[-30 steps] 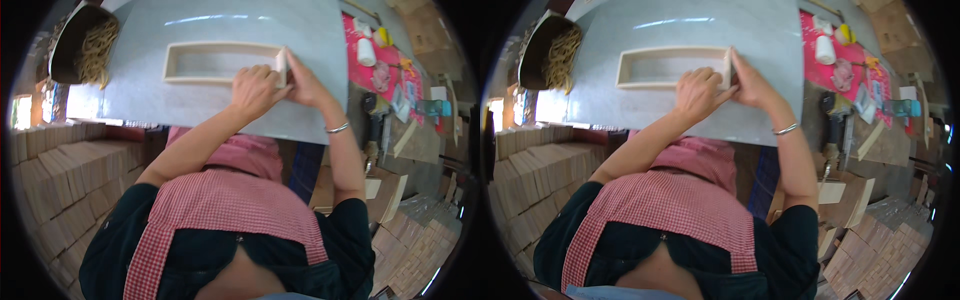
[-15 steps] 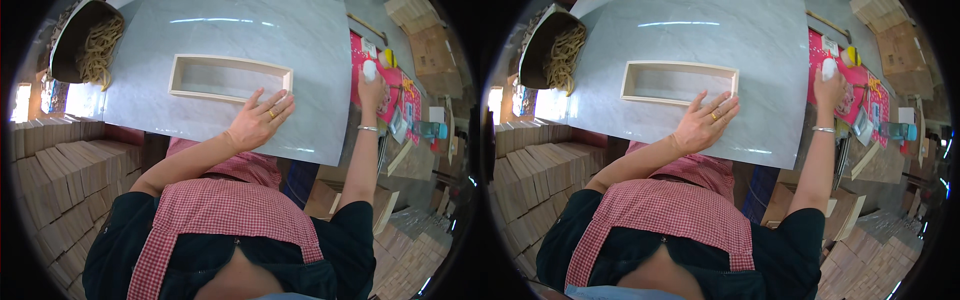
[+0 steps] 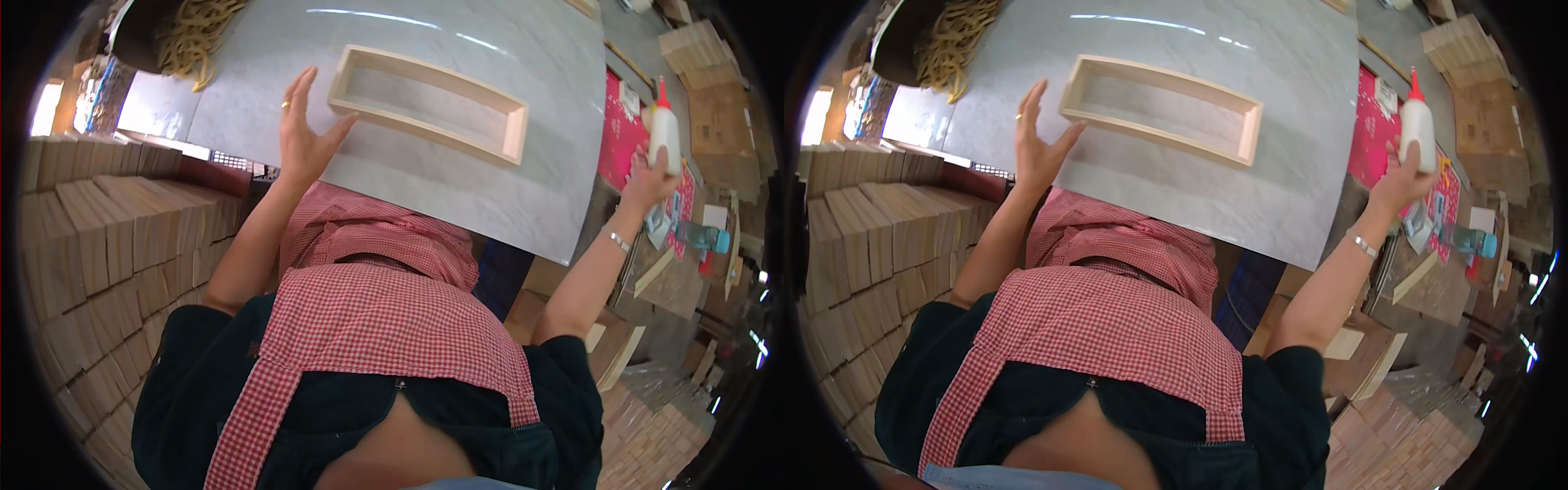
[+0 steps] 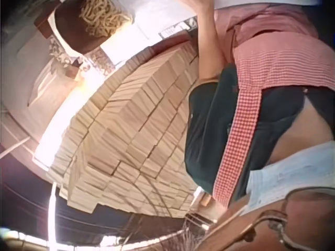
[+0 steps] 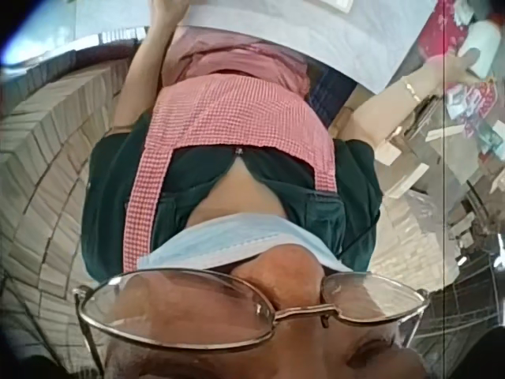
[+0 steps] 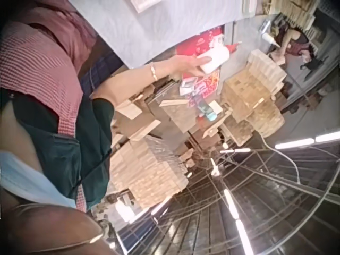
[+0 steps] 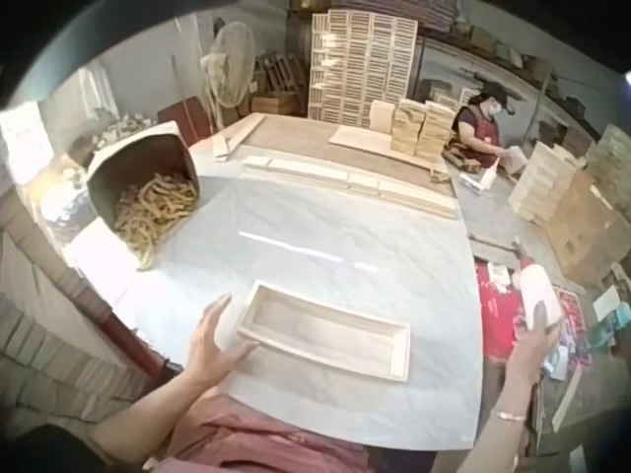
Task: Assembling wooden boxes using glue and a pneumatic nail gun.
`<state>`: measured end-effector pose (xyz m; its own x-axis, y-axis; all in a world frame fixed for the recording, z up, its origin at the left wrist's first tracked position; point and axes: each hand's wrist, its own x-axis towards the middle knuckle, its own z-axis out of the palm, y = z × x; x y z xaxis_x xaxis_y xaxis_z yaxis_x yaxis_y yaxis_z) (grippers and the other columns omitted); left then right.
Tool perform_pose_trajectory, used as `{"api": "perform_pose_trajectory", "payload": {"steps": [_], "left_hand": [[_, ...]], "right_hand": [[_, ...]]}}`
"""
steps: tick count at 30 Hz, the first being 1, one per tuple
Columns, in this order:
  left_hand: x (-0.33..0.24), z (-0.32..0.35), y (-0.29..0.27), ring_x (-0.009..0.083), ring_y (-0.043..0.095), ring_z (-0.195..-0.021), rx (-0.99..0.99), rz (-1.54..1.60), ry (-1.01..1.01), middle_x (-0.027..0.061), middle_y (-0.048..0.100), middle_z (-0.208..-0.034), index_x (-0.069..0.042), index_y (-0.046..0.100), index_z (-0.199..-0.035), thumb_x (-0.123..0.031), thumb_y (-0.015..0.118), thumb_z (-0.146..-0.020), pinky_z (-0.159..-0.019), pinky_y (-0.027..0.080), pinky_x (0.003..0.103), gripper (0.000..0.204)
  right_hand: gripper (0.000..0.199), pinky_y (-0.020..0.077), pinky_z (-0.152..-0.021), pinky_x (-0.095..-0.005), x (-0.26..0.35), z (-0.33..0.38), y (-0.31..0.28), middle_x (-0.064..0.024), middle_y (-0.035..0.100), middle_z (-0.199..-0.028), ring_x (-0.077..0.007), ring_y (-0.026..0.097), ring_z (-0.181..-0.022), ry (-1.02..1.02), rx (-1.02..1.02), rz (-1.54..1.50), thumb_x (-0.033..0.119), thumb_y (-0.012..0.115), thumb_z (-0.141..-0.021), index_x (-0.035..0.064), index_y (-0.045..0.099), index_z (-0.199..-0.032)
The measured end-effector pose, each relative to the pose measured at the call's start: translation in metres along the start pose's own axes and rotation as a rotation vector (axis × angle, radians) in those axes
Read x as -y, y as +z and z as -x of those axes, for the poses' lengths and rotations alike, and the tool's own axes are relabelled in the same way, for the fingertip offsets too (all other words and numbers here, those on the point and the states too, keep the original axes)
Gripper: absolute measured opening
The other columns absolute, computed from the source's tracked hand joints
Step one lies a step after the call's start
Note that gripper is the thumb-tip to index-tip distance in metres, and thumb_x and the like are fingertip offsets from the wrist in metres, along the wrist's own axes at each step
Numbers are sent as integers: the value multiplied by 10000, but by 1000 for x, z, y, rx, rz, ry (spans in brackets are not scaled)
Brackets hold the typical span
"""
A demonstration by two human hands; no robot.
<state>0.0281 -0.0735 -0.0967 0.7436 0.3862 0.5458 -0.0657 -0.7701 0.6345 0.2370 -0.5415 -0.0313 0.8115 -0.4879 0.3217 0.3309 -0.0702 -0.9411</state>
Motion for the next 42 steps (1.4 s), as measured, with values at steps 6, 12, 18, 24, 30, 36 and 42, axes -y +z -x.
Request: {"api": "perform_pose_trajectory", "payload": {"steps": [6, 12, 18, 24, 30, 36, 42], "left_hand": [[30, 3, 9, 308, 471, -1354, 205, 218, -256, 126, 583, -1387, -84, 645, -1332, -197, 866, -752, -1123, 426, 414, 631], [44, 10, 9, 321, 431, -1392, 161, 20, -86, 69, 628, -1348, -106, 701, -1272, -252, 843, -779, -1139, 406, 433, 533], [45, 13, 12, 330, 417, -1402, 134, 20, -80, 54, 627, -1343, -125, 706, -1270, -261, 845, -772, -1135, 410, 431, 534], [46, 13, 12, 327, 419, -1402, 126, 32, -59, 42, 633, -1323, -142, 711, -1267, -246, 839, -782, -1141, 406, 439, 512], [43, 13, 11, 322, 420, -1403, 133, 32, -64, 36, 636, -1316, -139, 711, -1265, -228, 830, -794, -1150, 396, 443, 493], [43, 14, 11, 324, 426, -1396, 134, 16, -55, 34, 632, -1308, -131, 702, -1264, -249, 816, -806, -1144, 393, 445, 486], [37, 12, 8, 322, 414, -1409, 165, 42, -88, 40, 640, -1327, -140, 703, -1289, -187, 839, -787, -1154, 397, 449, 522]], "right_hand": [[397, 532, -607, -268, 47, 140, 76, -184, 627, -993, -219, 631, -728, -62, 173, -102, 219, 695, -925, -26, 535, -1194], [511, 544, -839, -328, 49, 241, 126, -135, 579, -1177, -232, 598, -993, -191, 741, 95, 198, 782, -849, 47, 504, -1251], [567, 513, -938, -363, 48, 268, 155, -123, 562, -1219, -260, 568, -1111, -142, 806, 47, 185, 817, -817, 51, 489, -1260], [596, 528, -902, -361, 44, 268, 166, -125, 577, -1199, -272, 597, -1074, -163, 838, 85, 176, 830, -805, 47, 478, -1269], [578, 540, -866, -360, 41, 262, 178, -130, 592, -1187, -276, 622, -1017, -281, 823, 172, 184, 823, -819, 45, 481, -1264], [568, 545, -852, -365, 33, 251, 199, -141, 604, -1179, -283, 636, -993, -386, 760, 234, 203, 824, -827, 44, 487, -1256], [556, 548, -847, -377, 28, 241, 214, -149, 614, -1168, -290, 645, -984, -475, 689, 268, 223, 825, -831, 43, 496, -1241]]}}
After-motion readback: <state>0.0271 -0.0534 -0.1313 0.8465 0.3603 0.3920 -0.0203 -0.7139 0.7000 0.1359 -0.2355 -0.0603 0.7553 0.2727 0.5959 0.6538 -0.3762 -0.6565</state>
